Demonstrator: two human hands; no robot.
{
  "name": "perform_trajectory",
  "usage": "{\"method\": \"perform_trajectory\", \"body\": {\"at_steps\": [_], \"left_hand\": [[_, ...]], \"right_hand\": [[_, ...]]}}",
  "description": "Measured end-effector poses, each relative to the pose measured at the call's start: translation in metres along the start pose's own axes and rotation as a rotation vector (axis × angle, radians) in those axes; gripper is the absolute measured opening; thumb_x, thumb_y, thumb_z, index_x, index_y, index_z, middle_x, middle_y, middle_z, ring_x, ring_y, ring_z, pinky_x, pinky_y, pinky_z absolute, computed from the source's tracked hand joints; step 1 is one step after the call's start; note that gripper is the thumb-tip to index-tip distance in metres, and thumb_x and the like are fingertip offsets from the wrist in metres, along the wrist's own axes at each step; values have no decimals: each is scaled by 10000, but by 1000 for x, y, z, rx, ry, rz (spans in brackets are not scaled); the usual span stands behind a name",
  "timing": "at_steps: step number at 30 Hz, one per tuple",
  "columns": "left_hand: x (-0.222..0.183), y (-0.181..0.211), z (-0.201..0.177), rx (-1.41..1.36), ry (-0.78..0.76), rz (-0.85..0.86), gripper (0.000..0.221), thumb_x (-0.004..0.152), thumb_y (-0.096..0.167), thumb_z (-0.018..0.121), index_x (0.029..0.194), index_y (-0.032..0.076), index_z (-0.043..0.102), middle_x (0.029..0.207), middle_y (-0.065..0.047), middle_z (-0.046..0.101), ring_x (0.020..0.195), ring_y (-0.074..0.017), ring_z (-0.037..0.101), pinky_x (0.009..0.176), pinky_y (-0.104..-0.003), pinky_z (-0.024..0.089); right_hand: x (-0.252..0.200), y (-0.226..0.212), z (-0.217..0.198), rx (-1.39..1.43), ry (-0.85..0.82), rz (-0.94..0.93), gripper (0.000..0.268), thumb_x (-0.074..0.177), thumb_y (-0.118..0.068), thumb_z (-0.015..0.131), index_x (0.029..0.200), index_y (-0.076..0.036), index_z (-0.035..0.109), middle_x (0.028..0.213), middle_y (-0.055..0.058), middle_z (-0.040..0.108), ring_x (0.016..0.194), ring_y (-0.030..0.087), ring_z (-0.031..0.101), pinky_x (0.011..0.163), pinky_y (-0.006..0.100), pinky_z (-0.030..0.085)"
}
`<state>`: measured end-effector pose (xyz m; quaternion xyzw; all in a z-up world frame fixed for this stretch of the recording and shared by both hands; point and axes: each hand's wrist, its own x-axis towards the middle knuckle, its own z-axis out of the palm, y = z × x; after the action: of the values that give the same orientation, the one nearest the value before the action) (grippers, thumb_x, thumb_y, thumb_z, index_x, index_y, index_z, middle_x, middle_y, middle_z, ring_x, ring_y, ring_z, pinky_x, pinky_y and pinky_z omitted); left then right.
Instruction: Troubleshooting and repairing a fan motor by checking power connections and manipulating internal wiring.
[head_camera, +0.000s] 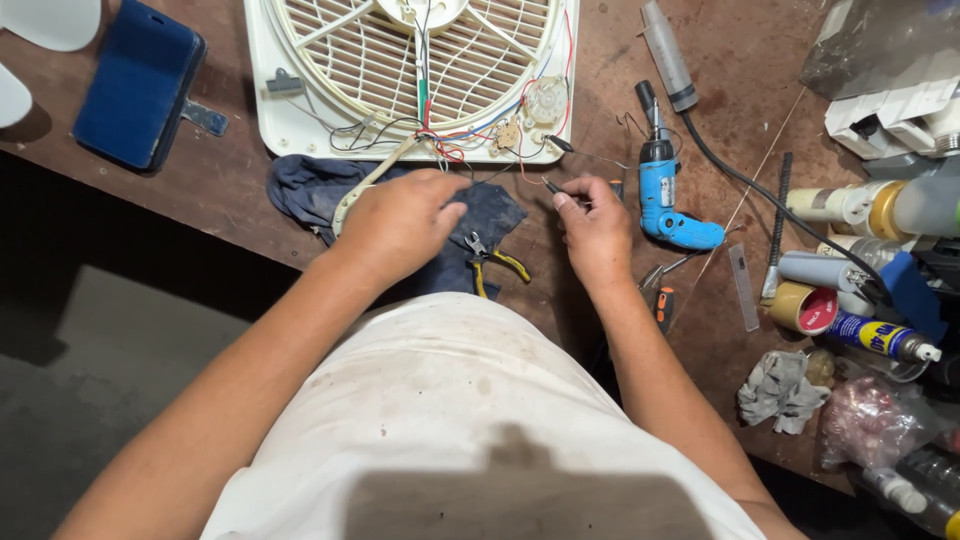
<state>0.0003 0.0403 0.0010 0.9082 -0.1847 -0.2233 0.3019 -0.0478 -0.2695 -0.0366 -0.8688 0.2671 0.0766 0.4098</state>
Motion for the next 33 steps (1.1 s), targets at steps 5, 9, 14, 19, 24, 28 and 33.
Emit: {"method": "perform_trajectory", "body": {"at_steps": [5,9,14,19,24,28,33], "left_hand": [[30,7,25,99,-14,138,414,1136,387,684,1521,264,769,1386,-36,829,1226,-364,835,998,-599,670],[47,-3,61,168,-81,213,301,1104,382,706,1347,258,833,1143,-31,872,1098,-353,874,938,-567,700],[35,-16,66,196,-82,296,193,1066,397,739,1136,267,863,968,-2,849,948,-331,880,826,-528,700],[25,-22,34,187,-43,376,173,1071,348,735,1039,238,864,875,-22,814,859,-337,865,741,-505,688],[21,-30,10,150,-74,408,219,1119,390,670,1068,253,832,935,-50,806,934,-358,862,754,-537,694],[18,-31,-12,133,-112,419,199,1122,380,695,1149,240,835,969,-42,813,939,-342,857,762,-511,683],[21,-41,-19,124,-122,456,195,1135,387,698,1195,244,815,1006,-30,809,969,-316,861,767,-498,689]], "right_hand": [[-3,2,5,27,39,-19,210,1066,-142,873,1258,-55,863,1012,143,820,762,225,826,629,335,728],[1,16,7,-64,52,-7,255,1053,-229,892,1287,-125,889,1058,99,823,824,233,851,667,369,749],[3,11,9,-186,116,44,255,1066,-317,862,1302,-229,904,1114,68,843,1003,281,860,882,474,725],[32,57,20,-115,205,94,231,1069,-274,831,1269,-182,902,1071,107,832,905,277,859,704,398,748],[22,37,36,-85,292,133,302,1039,-270,844,1318,-160,881,1158,116,817,941,287,859,769,411,774],[-14,20,44,-161,397,46,339,1063,-294,846,1385,-190,832,1341,122,767,1076,317,833,982,481,706],[-41,-13,63,-380,327,-362,231,1129,-219,812,1352,-241,867,1245,35,790,1253,325,810,1063,464,670]]}}
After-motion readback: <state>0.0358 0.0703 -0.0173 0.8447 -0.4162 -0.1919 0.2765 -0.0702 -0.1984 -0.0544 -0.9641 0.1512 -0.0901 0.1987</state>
